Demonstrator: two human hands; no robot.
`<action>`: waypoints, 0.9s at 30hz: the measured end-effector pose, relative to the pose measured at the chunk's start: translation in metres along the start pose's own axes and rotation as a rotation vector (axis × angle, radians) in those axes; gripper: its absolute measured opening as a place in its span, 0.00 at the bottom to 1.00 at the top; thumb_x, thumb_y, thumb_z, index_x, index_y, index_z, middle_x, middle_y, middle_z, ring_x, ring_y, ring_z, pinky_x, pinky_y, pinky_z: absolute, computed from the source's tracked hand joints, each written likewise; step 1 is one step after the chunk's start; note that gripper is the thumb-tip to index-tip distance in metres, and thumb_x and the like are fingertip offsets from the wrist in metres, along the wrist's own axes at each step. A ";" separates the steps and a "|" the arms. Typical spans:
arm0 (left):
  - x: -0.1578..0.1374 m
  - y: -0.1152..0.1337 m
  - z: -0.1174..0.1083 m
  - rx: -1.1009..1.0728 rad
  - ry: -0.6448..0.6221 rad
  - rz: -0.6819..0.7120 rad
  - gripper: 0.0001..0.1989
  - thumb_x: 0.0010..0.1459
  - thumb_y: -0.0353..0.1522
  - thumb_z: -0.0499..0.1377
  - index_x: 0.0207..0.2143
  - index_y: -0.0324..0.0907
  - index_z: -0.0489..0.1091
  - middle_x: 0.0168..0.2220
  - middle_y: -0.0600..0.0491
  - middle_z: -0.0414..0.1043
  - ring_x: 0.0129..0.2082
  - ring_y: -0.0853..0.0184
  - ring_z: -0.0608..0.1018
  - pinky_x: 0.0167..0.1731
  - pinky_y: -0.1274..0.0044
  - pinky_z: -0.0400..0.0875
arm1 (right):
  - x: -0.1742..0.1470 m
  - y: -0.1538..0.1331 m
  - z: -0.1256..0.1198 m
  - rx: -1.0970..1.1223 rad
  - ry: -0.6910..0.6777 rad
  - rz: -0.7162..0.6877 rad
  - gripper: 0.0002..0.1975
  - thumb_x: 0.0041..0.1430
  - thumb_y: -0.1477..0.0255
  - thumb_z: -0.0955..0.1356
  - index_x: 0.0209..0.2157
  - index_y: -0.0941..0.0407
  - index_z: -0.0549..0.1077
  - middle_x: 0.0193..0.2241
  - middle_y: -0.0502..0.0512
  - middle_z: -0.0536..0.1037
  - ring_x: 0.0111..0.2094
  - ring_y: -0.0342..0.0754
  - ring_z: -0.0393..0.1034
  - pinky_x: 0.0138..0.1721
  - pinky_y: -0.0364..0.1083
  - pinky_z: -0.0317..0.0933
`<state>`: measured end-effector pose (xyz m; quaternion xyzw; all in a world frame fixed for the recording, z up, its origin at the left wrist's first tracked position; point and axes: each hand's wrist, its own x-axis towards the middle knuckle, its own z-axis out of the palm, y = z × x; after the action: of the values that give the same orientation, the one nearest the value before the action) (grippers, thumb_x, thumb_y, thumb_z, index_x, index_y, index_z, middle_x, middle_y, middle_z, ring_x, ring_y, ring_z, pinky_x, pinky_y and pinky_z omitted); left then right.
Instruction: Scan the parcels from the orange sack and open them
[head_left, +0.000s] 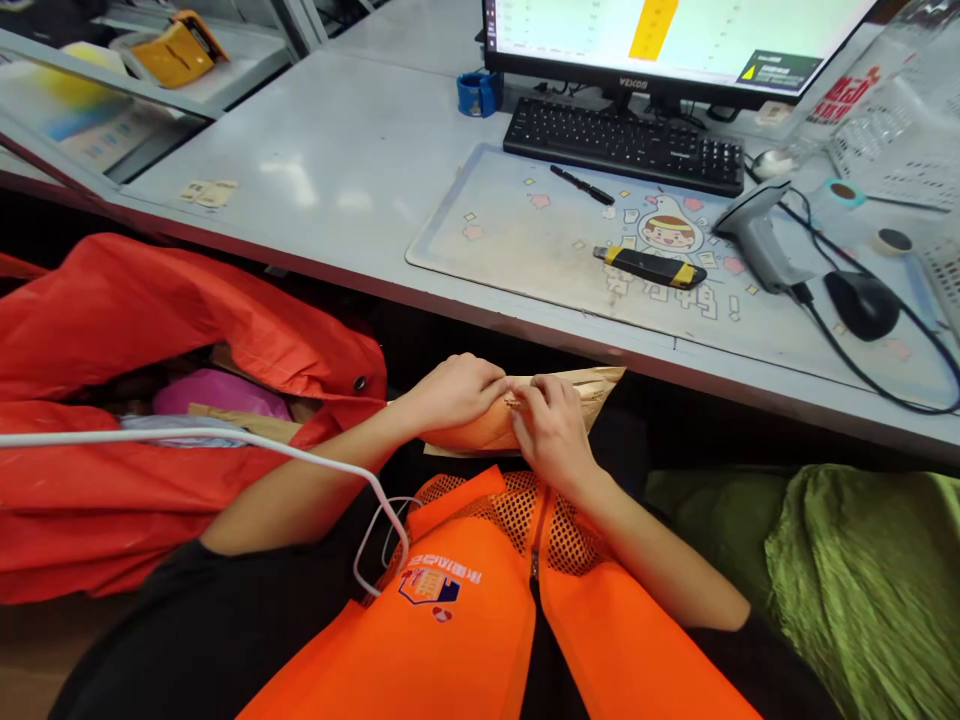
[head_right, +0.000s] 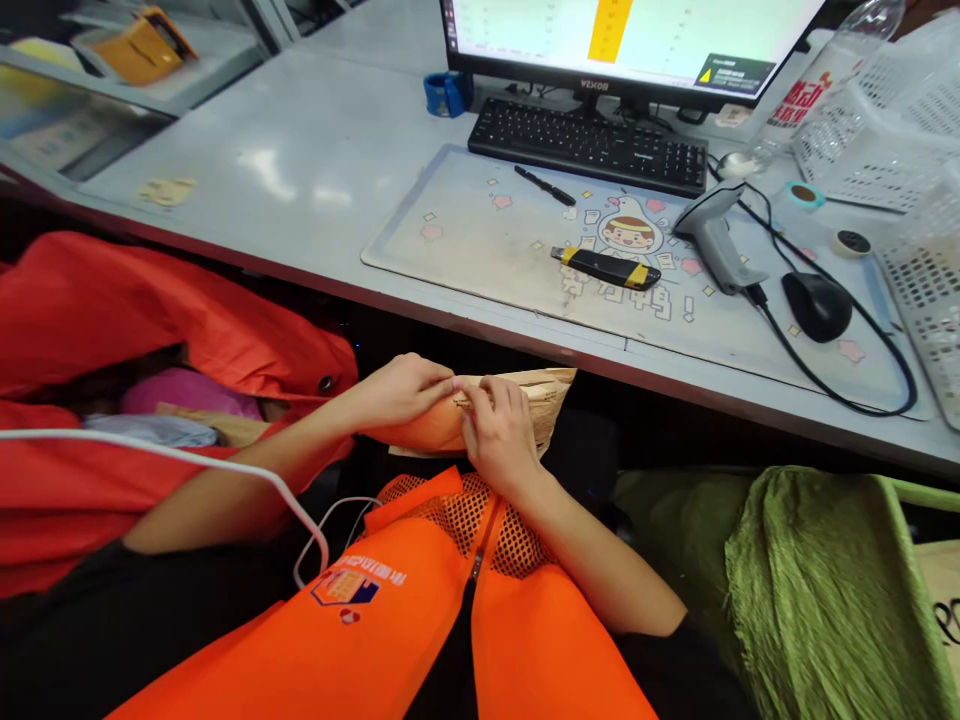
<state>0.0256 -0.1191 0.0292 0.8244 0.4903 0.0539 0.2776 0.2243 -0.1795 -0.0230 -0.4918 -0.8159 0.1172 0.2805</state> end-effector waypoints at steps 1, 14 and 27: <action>-0.002 0.001 0.000 0.003 0.001 -0.014 0.21 0.73 0.39 0.52 0.36 0.43 0.82 0.36 0.46 0.84 0.34 0.59 0.83 0.33 0.73 0.64 | 0.002 -0.002 -0.002 -0.028 -0.016 -0.003 0.13 0.72 0.71 0.65 0.53 0.56 0.77 0.49 0.66 0.75 0.50 0.60 0.66 0.54 0.59 0.63; -0.010 0.007 -0.020 0.433 0.132 -0.397 0.24 0.74 0.42 0.48 0.42 0.42 0.82 0.40 0.39 0.83 0.42 0.46 0.84 0.38 0.65 0.69 | -0.009 -0.038 -0.024 -0.042 -0.119 -0.325 0.12 0.73 0.76 0.64 0.37 0.55 0.78 0.40 0.60 0.78 0.43 0.56 0.66 0.48 0.53 0.60; 0.004 0.024 -0.020 0.355 0.067 -0.361 0.23 0.76 0.41 0.47 0.50 0.38 0.78 0.44 0.36 0.81 0.47 0.43 0.83 0.44 0.63 0.74 | 0.035 -0.070 -0.012 -0.103 -0.517 0.075 0.17 0.73 0.62 0.67 0.52 0.61 0.74 0.45 0.70 0.82 0.46 0.63 0.78 0.44 0.54 0.68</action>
<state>0.0395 -0.1162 0.0577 0.7571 0.6402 -0.0563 0.1173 0.1668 -0.1846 0.0313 -0.4891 -0.8465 0.2076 0.0329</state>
